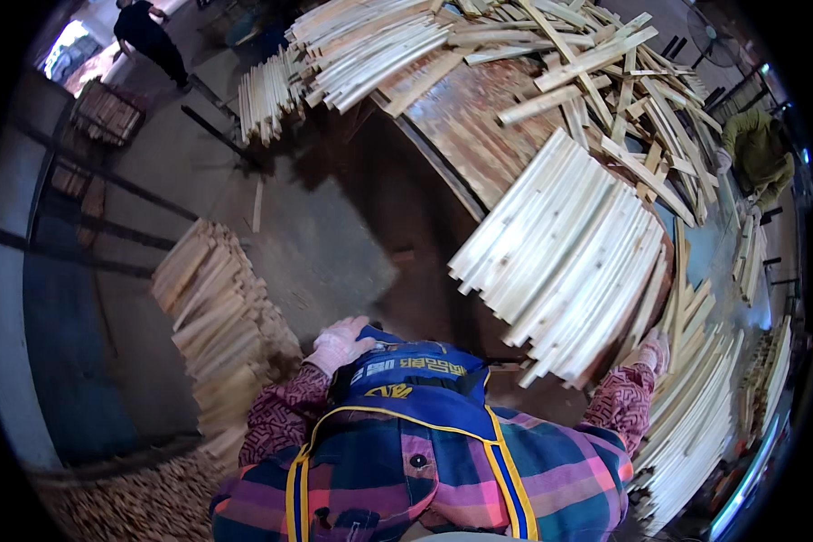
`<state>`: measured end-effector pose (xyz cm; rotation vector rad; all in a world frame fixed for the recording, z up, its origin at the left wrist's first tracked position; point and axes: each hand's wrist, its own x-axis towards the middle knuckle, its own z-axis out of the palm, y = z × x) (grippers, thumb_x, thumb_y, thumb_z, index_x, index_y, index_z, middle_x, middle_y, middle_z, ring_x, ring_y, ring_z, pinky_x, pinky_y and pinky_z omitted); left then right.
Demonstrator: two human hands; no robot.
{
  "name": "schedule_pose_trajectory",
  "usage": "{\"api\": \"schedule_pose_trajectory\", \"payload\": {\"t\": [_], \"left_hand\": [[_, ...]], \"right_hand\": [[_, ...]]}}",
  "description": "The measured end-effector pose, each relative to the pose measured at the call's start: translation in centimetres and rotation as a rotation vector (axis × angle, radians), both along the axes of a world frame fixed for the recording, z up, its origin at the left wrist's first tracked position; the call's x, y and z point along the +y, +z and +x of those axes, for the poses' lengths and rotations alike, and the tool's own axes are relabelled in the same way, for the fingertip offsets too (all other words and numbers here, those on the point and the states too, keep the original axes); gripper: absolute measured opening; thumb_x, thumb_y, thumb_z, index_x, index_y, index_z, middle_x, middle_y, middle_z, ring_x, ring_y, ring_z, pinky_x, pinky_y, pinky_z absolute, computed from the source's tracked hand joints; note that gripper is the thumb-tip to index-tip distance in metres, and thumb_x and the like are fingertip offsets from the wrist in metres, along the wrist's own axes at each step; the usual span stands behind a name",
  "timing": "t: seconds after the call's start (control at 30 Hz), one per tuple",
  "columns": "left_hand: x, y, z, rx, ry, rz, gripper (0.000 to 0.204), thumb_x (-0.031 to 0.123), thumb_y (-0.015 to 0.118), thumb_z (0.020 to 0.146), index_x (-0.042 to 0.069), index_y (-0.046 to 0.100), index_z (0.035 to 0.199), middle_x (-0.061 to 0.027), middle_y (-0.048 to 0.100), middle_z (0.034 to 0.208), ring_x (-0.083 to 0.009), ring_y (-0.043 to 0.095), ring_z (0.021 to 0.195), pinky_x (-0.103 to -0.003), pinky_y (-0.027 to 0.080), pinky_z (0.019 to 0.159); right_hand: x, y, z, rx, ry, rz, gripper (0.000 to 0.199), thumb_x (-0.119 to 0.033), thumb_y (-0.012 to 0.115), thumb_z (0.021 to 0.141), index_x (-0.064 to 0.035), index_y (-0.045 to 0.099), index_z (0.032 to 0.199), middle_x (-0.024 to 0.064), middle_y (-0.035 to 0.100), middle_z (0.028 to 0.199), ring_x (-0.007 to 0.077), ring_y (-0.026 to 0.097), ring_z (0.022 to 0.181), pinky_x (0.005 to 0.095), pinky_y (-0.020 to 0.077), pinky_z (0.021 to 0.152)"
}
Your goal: The person sorts and stacks thin wooden planks on a workbench. They pick up planks from a disorganized pile, align them, and place them into a neat stack. The person occasionally moves the stack to a different location on the bench.
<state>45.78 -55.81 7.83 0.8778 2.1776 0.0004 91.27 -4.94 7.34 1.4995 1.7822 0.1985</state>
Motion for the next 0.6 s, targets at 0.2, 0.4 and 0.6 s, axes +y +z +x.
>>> {"api": "schedule_pose_trajectory", "payload": {"t": [0.2, 0.4, 0.6], "left_hand": [[0.9, 2.3, -16.5, 0.015, -0.063, 0.047, 0.068, 0.051, 0.056, 0.09, 0.02, 0.039, 0.148, -0.0143, 0.039, 0.153, -0.0316, 0.038, 0.14, -0.047, 0.03, 0.114], [5.4, 1.0, -27.5, 0.01, 0.014, 0.149, 0.066, 0.05, 0.056, 0.09, 0.023, 0.04, 0.148, -0.0122, 0.04, 0.153, -0.0321, 0.037, 0.141, -0.047, 0.028, 0.115], [15.7, -1.3, -37.0, 0.177, 0.198, 0.312, 0.058, 0.044, 0.062, 0.086, 0.019, 0.052, 0.137, -0.0133, 0.054, 0.137, -0.0325, 0.049, 0.128, -0.052, 0.036, 0.107]], "right_hand": [[-7.6, -0.2, -20.9, 1.395, -0.152, 0.509, 0.046, -0.015, 0.055, 0.094, -0.0047, 0.05, 0.139, 0.0183, 0.054, 0.139, 0.0249, 0.06, 0.117, 0.0283, 0.0526, 0.091], [-5.9, 0.2, -49.0, 1.554, 0.201, 0.271, 0.047, -0.033, 0.06, 0.091, -0.0112, 0.058, 0.133, 0.0164, 0.065, 0.12, 0.0334, 0.06, 0.114, 0.0418, 0.0451, 0.099], [-0.9, -4.1, -72.0, 1.327, 0.208, 0.027, 0.058, -0.044, 0.06, 0.088, -0.012, 0.054, 0.137, 0.0178, 0.064, 0.122, 0.0329, 0.06, 0.114, 0.0427, 0.046, 0.097]]}}
